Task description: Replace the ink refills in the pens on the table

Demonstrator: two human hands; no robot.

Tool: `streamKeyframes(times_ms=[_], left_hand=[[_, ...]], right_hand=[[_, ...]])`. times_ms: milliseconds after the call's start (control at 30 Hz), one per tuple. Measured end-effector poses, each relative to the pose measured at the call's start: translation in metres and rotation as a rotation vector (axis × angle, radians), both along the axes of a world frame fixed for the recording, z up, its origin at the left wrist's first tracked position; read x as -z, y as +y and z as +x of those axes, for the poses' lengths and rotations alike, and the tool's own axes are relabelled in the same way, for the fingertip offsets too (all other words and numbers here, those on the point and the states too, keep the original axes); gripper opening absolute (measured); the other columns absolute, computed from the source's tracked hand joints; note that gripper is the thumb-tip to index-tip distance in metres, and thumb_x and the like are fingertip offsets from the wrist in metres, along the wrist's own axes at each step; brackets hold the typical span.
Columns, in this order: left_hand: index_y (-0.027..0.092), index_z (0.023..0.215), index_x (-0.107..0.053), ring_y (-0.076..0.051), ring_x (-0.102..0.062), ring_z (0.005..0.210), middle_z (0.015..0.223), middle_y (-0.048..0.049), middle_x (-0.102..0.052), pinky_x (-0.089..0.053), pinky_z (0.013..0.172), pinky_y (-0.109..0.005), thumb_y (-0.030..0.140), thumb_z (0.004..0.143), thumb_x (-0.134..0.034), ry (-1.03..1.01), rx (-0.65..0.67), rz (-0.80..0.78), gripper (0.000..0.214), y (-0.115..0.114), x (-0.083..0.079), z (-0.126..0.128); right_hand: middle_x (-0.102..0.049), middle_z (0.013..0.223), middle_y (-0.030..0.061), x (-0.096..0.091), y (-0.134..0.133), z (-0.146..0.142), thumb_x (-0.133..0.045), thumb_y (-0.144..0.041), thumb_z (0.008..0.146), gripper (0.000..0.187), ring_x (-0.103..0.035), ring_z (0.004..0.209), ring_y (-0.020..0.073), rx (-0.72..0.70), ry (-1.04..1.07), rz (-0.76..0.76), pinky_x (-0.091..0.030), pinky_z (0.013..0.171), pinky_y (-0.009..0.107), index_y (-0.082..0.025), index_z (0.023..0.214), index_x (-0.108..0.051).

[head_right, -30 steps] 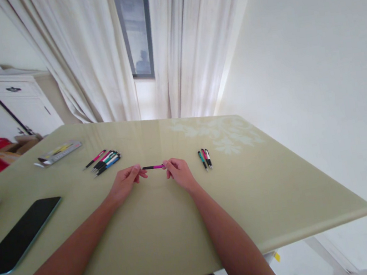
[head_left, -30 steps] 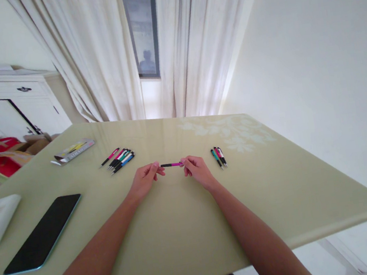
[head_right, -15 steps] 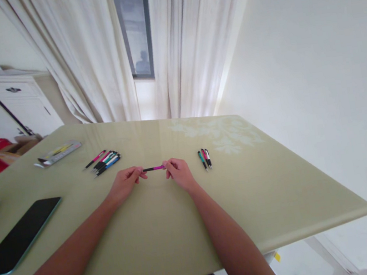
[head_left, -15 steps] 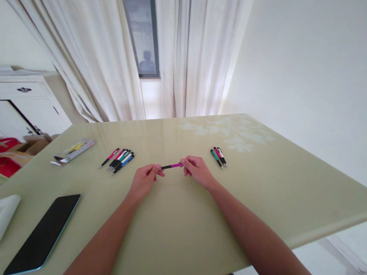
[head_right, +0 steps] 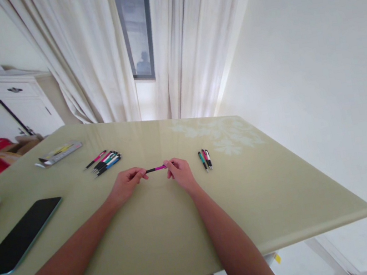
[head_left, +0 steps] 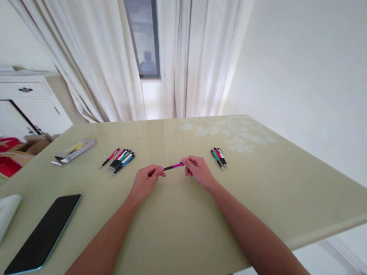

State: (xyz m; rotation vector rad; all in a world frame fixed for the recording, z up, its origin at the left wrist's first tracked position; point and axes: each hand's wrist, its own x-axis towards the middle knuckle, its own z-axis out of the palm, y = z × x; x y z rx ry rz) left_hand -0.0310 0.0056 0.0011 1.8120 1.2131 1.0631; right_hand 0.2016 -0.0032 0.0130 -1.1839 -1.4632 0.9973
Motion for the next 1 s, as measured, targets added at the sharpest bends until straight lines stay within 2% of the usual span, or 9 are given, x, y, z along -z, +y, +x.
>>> streamKeyframes(times_ms=[167,267,433,567,633,700,767,867,1000], left_hand=[[0.021,0.093,-0.079,-0.018,-0.058,0.064,0.077,-0.0032,-0.074,-0.042,0.059,-0.027,0.054,0.081,-0.070,-0.012,0.044,0.003,0.036,-0.004,0.001,0.004],[0.021,0.091,-0.079,-0.018,-0.058,0.064,0.076,-0.0034,-0.074,-0.043,0.058,-0.027,0.053,0.081,-0.071,0.008,0.044,0.016,0.034,-0.004,0.000,0.002],[0.021,0.092,-0.079,-0.018,-0.061,0.066,0.077,-0.0031,-0.075,-0.044,0.061,-0.027,0.053,0.085,-0.068,0.004,0.042,0.041,0.034,-0.007,-0.001,0.002],[0.023,0.092,-0.078,-0.019,-0.062,0.072,0.084,-0.0033,-0.076,-0.046,0.067,-0.028,0.053,0.090,-0.063,0.087,0.119,0.094,0.034,-0.008,-0.001,0.006],[0.022,0.094,-0.077,-0.020,-0.062,0.074,0.089,-0.0048,-0.076,-0.048,0.069,-0.029,0.053,0.092,-0.060,0.119,0.030,0.139,0.035,-0.003,-0.002,0.000],[0.021,0.098,-0.075,-0.021,-0.062,0.075,0.096,-0.0078,-0.075,-0.049,0.070,-0.032,0.050,0.093,-0.055,0.170,-0.125,0.180,0.036,0.005,-0.004,-0.014],[0.019,0.102,-0.074,-0.026,-0.064,0.083,0.103,-0.0121,-0.072,-0.050,0.080,-0.038,0.043,0.093,-0.052,0.314,-0.284,0.245,0.034,0.012,-0.005,-0.033],[0.016,0.122,-0.067,-0.041,-0.057,0.113,0.124,-0.0214,-0.064,-0.045,0.094,-0.054,0.031,0.089,-0.052,0.626,-0.571,0.229,0.039,0.019,-0.004,-0.060],[0.016,0.125,-0.064,-0.045,-0.053,0.121,0.128,-0.0233,-0.060,-0.046,0.093,-0.058,0.032,0.091,-0.049,0.773,-0.613,0.030,0.040,0.022,0.000,-0.074]], right_hand=[[-0.061,0.054,-0.0011,0.001,-0.002,-0.006,-0.066,-0.053,0.088,0.035,-0.049,0.047,0.0125,0.032,0.086,-0.002,-0.038,0.048,0.025,-0.018,0.084,-0.066],[-0.063,0.056,0.0001,0.001,-0.004,-0.006,-0.061,-0.053,0.092,0.036,-0.052,0.049,0.0132,0.008,-0.020,0.035,-0.042,0.051,0.025,-0.018,0.088,-0.066],[-0.070,0.069,0.0016,0.004,-0.006,-0.013,-0.068,-0.053,0.087,0.039,-0.060,0.059,0.0144,-0.153,0.139,-0.016,-0.047,0.059,0.025,-0.019,0.106,-0.066],[-0.066,0.067,0.0018,0.006,-0.004,-0.022,-0.064,-0.056,0.088,0.039,-0.056,0.058,0.0137,-0.254,0.071,-0.067,-0.044,0.058,0.025,-0.017,0.089,-0.069],[-0.064,0.065,0.0018,0.003,-0.001,-0.015,-0.058,-0.059,0.091,0.043,-0.054,0.057,0.0142,-0.157,-0.016,-0.029,-0.043,0.058,0.025,-0.018,0.083,-0.067],[-0.060,0.063,0.0023,-0.003,0.003,0.005,-0.047,-0.062,0.096,0.050,-0.054,0.057,0.0155,0.105,-0.099,0.039,-0.041,0.056,0.026,-0.019,0.077,-0.063],[-0.060,0.064,0.0047,-0.010,0.006,0.033,-0.047,-0.059,0.097,0.049,-0.056,0.061,0.0183,0.385,-0.350,0.090,-0.040,0.058,0.028,-0.020,0.070,-0.059],[-0.066,0.072,0.0112,-0.016,0.007,0.074,-0.057,-0.055,0.094,0.040,-0.063,0.071,0.0254,0.674,-0.731,-0.061,-0.042,0.063,0.032,-0.020,0.075,-0.066],[-0.072,0.091,0.0203,-0.014,0.005,0.100,-0.056,-0.056,0.093,0.043,-0.070,0.087,0.0319,0.798,-0.932,-0.276,-0.048,0.073,0.038,-0.017,0.092,-0.073]])
